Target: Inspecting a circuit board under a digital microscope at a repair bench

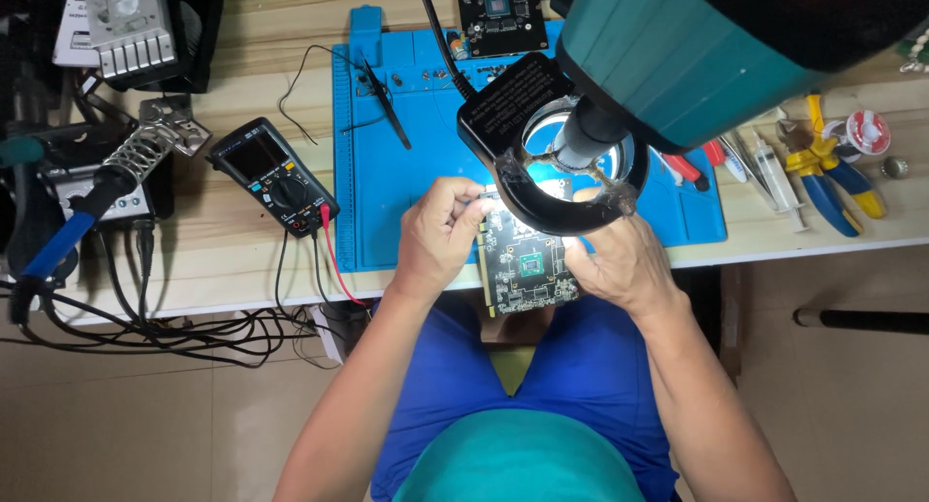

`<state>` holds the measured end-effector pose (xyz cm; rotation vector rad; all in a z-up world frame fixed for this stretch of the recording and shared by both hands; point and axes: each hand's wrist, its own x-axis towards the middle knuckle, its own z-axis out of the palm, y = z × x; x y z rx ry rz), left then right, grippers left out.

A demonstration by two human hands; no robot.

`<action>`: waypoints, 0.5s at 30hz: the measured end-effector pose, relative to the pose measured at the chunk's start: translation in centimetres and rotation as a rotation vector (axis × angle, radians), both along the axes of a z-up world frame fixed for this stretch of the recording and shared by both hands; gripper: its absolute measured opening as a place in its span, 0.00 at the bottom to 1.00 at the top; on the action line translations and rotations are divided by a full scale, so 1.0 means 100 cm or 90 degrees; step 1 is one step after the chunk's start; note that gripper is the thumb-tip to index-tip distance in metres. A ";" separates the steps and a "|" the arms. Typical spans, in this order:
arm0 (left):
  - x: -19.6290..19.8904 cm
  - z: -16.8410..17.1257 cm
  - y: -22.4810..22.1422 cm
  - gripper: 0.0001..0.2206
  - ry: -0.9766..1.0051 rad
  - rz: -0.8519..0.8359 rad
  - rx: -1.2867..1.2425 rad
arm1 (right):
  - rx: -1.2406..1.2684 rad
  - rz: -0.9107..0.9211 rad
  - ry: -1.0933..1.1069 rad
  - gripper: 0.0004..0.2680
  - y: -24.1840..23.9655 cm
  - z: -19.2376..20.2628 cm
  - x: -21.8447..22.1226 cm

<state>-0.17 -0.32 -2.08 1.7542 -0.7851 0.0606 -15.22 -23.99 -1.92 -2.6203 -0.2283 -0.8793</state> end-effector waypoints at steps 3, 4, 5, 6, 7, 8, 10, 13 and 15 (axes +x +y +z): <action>0.000 -0.001 0.000 0.07 -0.001 0.008 0.028 | 0.012 -0.008 -0.020 0.06 -0.002 -0.005 -0.003; 0.001 -0.001 0.000 0.07 -0.002 0.007 0.027 | 0.011 -0.009 -0.022 0.06 -0.004 -0.007 -0.003; 0.001 0.000 0.000 0.07 0.001 0.006 0.031 | 0.018 -0.003 -0.026 0.06 -0.005 -0.010 -0.004; 0.001 0.001 0.000 0.07 0.004 0.006 0.036 | 0.025 0.003 -0.031 0.06 -0.007 -0.013 -0.004; 0.001 0.003 -0.001 0.07 0.003 0.006 0.036 | 0.025 0.003 -0.032 0.06 -0.007 -0.012 -0.005; 0.001 0.004 -0.001 0.07 0.001 0.008 0.042 | 0.034 0.004 -0.027 0.06 -0.006 -0.012 -0.007; 0.002 0.006 -0.001 0.07 -0.001 0.009 0.048 | 0.044 0.004 -0.022 0.05 -0.006 -0.012 -0.008; 0.003 0.005 -0.001 0.07 -0.008 0.016 0.057 | 0.037 0.002 -0.033 0.05 -0.007 -0.012 -0.008; 0.003 0.003 -0.002 0.07 -0.025 0.026 0.055 | 0.041 0.001 -0.026 0.05 -0.007 -0.010 -0.009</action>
